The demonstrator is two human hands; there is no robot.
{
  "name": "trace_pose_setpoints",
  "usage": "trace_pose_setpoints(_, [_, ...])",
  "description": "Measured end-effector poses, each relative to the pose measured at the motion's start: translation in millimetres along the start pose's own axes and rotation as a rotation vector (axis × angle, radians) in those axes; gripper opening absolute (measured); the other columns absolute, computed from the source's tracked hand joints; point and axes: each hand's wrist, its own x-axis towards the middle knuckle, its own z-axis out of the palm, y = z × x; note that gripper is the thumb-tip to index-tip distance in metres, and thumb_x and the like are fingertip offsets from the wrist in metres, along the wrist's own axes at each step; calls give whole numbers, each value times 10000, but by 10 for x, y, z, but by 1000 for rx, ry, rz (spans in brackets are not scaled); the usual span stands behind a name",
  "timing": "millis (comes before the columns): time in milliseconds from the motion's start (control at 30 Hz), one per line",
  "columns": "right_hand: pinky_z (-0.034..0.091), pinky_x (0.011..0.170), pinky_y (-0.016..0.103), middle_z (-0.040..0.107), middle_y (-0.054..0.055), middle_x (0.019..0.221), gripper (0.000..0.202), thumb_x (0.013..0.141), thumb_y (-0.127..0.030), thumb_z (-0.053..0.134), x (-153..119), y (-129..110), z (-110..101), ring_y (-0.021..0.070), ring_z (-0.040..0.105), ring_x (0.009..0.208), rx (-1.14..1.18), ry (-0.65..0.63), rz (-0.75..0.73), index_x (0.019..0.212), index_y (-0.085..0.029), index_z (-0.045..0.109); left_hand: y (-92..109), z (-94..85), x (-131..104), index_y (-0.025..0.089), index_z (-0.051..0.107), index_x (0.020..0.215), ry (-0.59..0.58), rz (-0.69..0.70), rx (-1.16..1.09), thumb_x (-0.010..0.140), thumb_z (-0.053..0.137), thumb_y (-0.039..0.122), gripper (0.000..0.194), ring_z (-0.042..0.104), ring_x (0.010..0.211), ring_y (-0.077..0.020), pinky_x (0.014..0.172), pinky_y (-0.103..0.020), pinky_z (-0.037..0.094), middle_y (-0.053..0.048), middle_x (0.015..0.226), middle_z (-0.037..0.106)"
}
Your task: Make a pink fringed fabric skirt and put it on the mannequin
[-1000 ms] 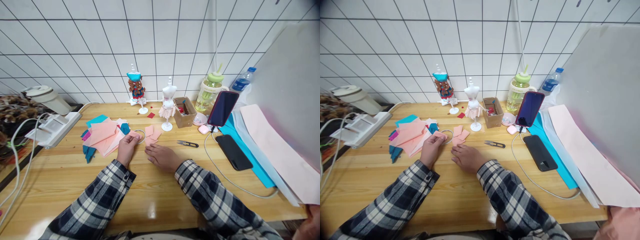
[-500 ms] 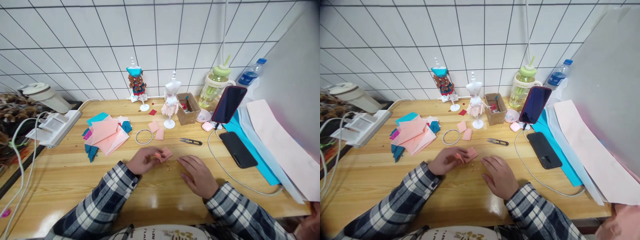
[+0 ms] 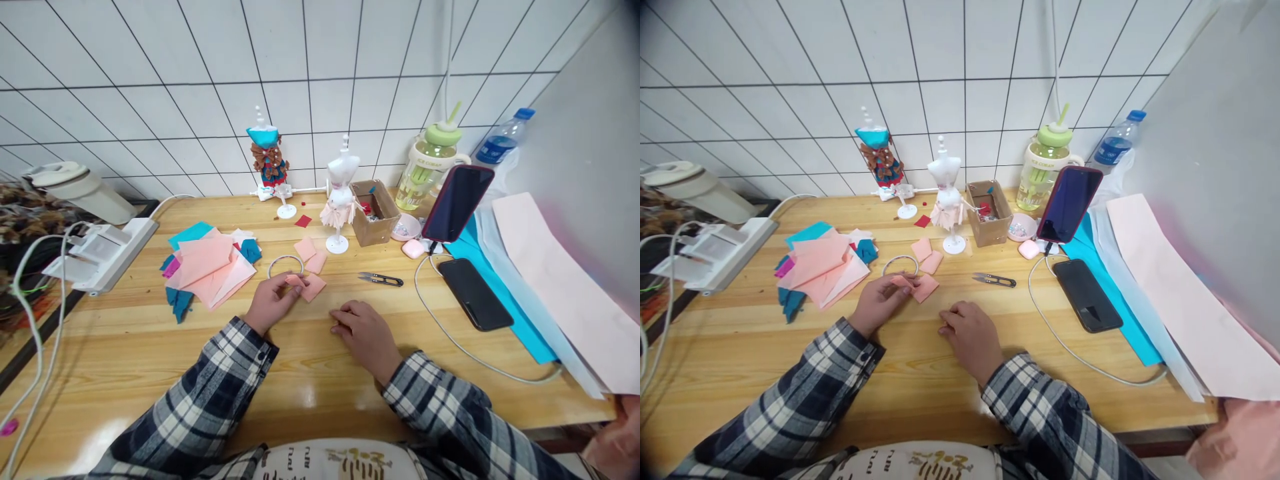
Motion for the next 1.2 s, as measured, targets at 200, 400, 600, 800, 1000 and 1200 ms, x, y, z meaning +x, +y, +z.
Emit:
trace_pose_setpoints(200, [514, 809, 341, 702, 47, 920, 212, 909, -220, 538, -29, 80, -89, 197, 630, 881, -24, 0, 39, 899, -251, 747, 35, -23, 2, 199, 718, 754, 69, -60, -24, 766, 664, 356, 166, 639, 972, -246, 948, -356, 439, -83, 906, 732])
trace_pose_setpoints(400, [522, 891, 351, 693, 69, 1086, 300, 895, -123, 505, -209, 310, -212, 199, 617, 995, -32, -46, -160, 1088, -226, 710, 47, -26, -13, 194, 709, 724, 88, -76, -71, 756, 670, 369, 182, 641, 939, -238, 923, -346, 453, -76, 870, 727])
trace_pose_setpoints(600, [535, 839, 373, 702, 81, 982, 333, 861, -46, 494, -263, 408, -215, 209, 605, 921, -70, 37, -214, 1038, -213, 723, 87, -17, -30, 201, 714, 735, 76, -48, -46, 770, 663, 347, 159, 639, 936, -240, 924, -348, 443, -73, 869, 727])
trace_pose_setpoints(800, [521, 802, 374, 699, 81, 875, 252, 887, -101, 492, -237, 372, -187, 209, 595, 853, -20, 131, -147, 908, -204, 722, 146, 45, -137, 197, 679, 745, -91, -6, -58, 830, 600, 337, 183, 647, 831, -215, 818, -331, 477, -69, 832, 714])
trace_pose_setpoints(1000, [502, 772, 353, 709, 54, 845, 177, 872, -186, 529, -61, 390, -394, 199, 626, 826, 239, 165, 86, 821, -196, 698, 75, 99, -105, 230, 688, 898, -300, 188, 358, 837, 564, 293, 151, 631, 823, -210, 784, -331, 464, -69, 845, 700])
trace_pose_setpoints(1200, [492, 730, 310, 735, 44, 869, 216, 834, -349, 581, 690, 367, -1147, 199, 654, 803, 343, 374, 159, 869, -196, 729, -26, 27, -10, 197, 629, 866, -124, 282, 520, 884, 489, 259, 154, 622, 801, -190, 731, -308, 469, -59, 828, 673])
